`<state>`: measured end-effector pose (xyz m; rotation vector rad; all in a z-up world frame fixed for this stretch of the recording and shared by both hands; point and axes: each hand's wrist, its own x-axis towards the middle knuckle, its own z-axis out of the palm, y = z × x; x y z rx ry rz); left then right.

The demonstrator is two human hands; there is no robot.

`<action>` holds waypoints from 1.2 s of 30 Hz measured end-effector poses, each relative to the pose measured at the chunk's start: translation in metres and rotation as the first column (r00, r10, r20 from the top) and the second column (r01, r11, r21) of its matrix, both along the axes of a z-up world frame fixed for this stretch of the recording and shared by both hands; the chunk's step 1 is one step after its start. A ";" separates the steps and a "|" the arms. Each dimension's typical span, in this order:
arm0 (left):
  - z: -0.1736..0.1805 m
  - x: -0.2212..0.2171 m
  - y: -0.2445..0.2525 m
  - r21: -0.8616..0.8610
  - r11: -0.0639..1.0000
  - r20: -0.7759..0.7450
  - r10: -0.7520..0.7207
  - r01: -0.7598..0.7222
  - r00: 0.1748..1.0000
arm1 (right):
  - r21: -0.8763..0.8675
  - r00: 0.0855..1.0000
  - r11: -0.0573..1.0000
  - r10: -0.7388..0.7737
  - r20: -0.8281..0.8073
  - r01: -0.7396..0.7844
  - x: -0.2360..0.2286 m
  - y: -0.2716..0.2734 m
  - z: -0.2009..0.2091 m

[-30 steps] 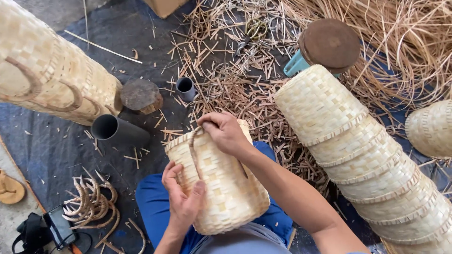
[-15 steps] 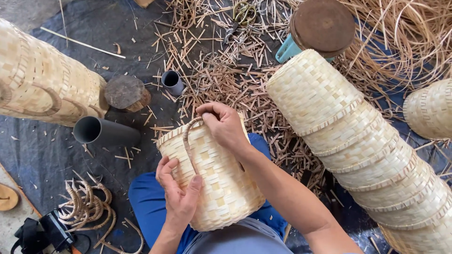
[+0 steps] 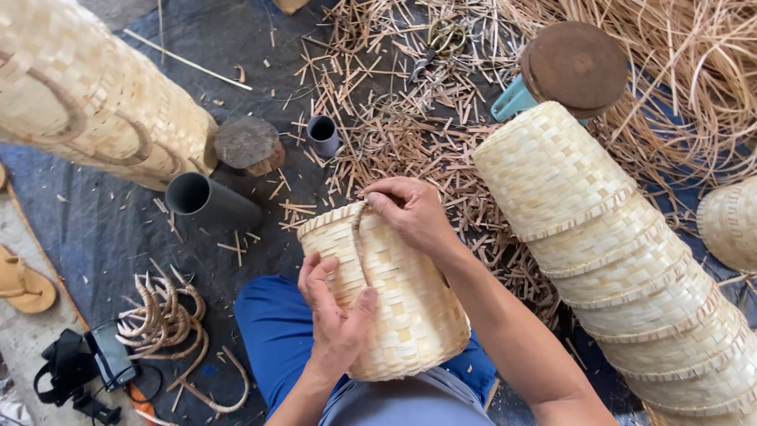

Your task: The person is weaving and finishing handmade bamboo or wood baskets.

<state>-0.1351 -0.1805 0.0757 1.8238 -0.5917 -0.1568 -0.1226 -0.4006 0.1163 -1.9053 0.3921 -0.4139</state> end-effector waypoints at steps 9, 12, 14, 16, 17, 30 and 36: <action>0.003 0.002 0.010 -0.041 0.999 -0.064 -0.035 0.032 0.997 | 0.114 0.999 0.993 0.025 -0.042 -0.020 0.000 0.000 0.000; -0.006 0.004 0.014 -0.029 0.997 -0.041 -0.067 0.066 0.997 | 0.167 0.993 0.986 0.039 -0.111 -0.020 0.001 -0.001 0.009; -0.011 0.004 0.018 -0.092 0.991 -0.090 -0.101 0.093 0.991 | 0.173 0.987 0.984 0.056 -0.151 -0.029 0.003 -0.002 0.009; -0.015 0.004 0.021 -0.140 0.982 -0.125 -0.142 0.124 0.982 | 0.201 0.986 0.979 0.064 -0.151 -0.033 0.004 -0.003 0.008; -0.016 0.004 0.022 -0.188 0.970 -0.158 -0.183 0.152 0.970 | 0.229 0.986 0.973 0.074 -0.151 -0.038 0.005 -0.003 0.007; 0.006 0.001 0.024 -0.322 0.945 -0.392 -0.184 0.053 0.902 | 0.176 0.983 0.984 0.065 -0.173 -0.034 0.000 0.005 0.020; -0.002 -0.009 0.023 -0.180 0.977 -0.124 -0.139 0.116 0.982 | 0.178 0.988 0.983 0.073 -0.135 -0.048 -0.003 0.007 0.016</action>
